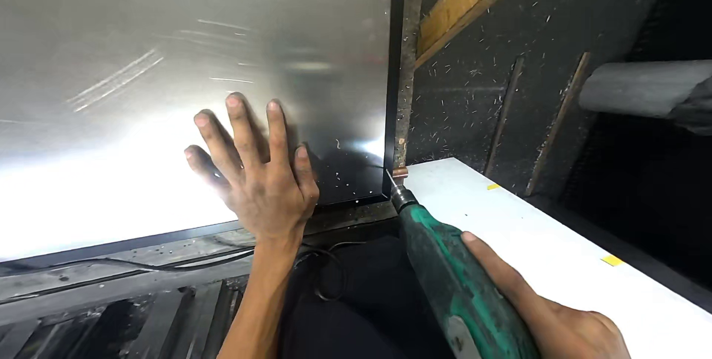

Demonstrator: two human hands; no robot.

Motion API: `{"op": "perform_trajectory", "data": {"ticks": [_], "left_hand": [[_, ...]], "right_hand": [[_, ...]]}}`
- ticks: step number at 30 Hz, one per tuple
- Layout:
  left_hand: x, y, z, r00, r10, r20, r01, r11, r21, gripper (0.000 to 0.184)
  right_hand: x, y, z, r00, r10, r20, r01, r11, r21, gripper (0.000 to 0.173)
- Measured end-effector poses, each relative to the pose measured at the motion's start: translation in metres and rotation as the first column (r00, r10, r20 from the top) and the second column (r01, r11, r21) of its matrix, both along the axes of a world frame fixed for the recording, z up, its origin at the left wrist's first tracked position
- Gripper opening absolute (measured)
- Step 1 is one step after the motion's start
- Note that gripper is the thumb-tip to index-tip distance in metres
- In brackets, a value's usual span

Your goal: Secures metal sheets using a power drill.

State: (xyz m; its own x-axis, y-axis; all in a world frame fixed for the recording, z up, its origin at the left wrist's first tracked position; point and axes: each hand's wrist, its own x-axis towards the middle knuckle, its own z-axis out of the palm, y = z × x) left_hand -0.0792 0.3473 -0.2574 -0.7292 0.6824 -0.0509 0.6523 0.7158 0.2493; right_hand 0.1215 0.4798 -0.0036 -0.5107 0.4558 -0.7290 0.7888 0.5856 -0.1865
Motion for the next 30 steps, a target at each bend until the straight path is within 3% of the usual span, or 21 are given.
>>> {"op": "perform_trajectory", "data": {"ticks": [5,23,30], "left_hand": [[0.001,0.002,0.0,1.0,0.01,0.003,-0.01,1.0,0.003,0.06],[0.002,0.0,-0.001,1.0,0.006,-0.007,-0.006,1.0,0.0,0.061],[0.001,0.0,-0.001,1.0,0.003,-0.007,-0.003,1.0,0.023,0.058]], "right_hand": [[-0.006,0.003,-0.001,0.99,0.136,0.038,-0.137,0.99,0.037,0.087],[0.005,0.004,-0.007,0.998,0.022,-0.053,-0.021,1.0,0.011,0.091],[0.02,-0.003,-0.055,0.964,-0.005,-0.264,0.059,0.979,0.195,0.086]]}}
